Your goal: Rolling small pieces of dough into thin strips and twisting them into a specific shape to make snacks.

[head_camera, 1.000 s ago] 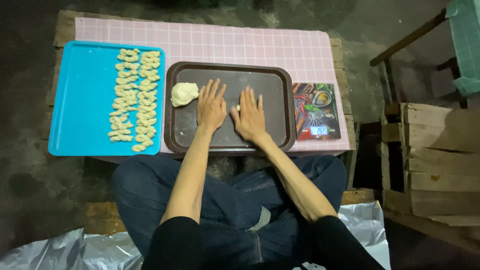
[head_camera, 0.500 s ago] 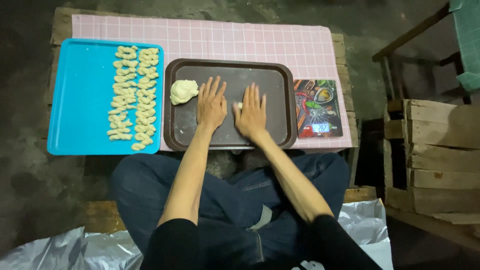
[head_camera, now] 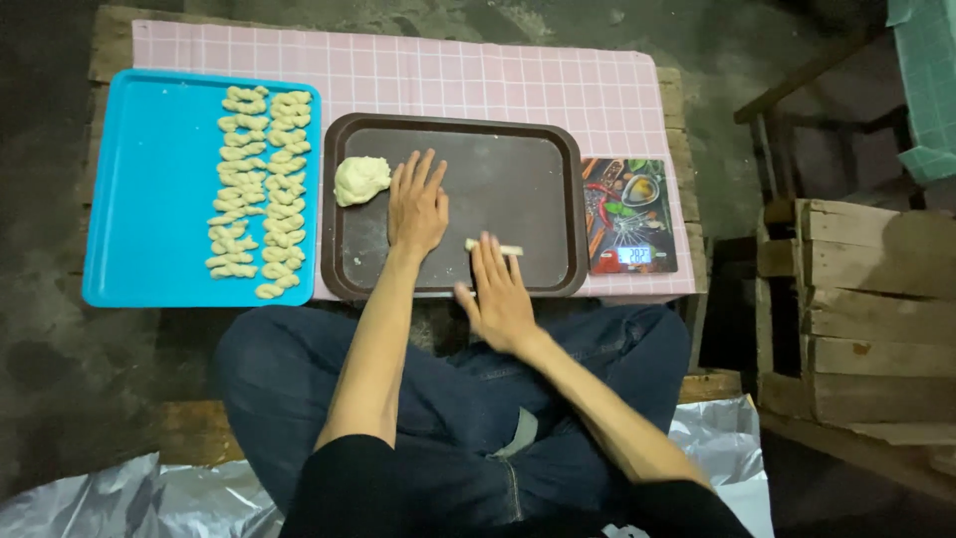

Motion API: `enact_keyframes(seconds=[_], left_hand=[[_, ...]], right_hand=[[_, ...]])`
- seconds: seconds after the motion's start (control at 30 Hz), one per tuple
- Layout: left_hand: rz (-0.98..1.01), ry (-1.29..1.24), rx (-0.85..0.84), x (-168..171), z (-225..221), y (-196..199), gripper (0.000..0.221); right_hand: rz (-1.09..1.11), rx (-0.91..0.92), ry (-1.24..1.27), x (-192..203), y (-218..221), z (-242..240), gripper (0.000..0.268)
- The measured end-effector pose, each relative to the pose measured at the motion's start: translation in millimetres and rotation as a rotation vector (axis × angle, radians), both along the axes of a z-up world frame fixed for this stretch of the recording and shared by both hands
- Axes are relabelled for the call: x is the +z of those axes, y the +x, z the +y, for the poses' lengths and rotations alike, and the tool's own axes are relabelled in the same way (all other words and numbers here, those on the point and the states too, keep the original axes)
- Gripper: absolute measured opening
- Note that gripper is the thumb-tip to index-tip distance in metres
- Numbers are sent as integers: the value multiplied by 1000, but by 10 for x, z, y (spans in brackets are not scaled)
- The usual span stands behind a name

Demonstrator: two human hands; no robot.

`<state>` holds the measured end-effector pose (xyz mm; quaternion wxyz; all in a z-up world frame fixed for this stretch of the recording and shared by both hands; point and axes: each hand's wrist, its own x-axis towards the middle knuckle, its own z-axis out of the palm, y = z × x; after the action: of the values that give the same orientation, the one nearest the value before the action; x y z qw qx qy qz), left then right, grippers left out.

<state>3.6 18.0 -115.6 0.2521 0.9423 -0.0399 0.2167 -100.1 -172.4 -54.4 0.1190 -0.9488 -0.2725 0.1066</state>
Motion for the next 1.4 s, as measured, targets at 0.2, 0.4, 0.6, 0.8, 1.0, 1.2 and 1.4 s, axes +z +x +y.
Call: enact_keyframes(seconds=[0.2, 0.4, 0.6, 0.8, 1.0, 1.2, 1.4], left_hand=[[3, 25, -5, 9, -4, 22, 42], [4, 32, -12, 46, 3, -11, 43], [-15, 7, -7, 31, 1, 16, 41], [21, 0, -8, 47, 18, -9, 43], [17, 23, -31, -25, 4, -1, 44], [48, 47, -17, 42, -24, -8, 51], [23, 17, -7, 41, 0, 4, 50]], right_hand=[[66, -63, -19, -121, 230, 78, 76], [-192, -232, 36, -460, 1512, 346, 75], [-199, -166, -3, -299, 1346, 336, 73], [5, 41, -17, -107, 186, 35, 77], [19, -23, -50, -206, 346, 96, 76], [-299, -163, 38, -683, 1641, 225, 77], [-337, -124, 102, -582, 1555, 221, 77]])
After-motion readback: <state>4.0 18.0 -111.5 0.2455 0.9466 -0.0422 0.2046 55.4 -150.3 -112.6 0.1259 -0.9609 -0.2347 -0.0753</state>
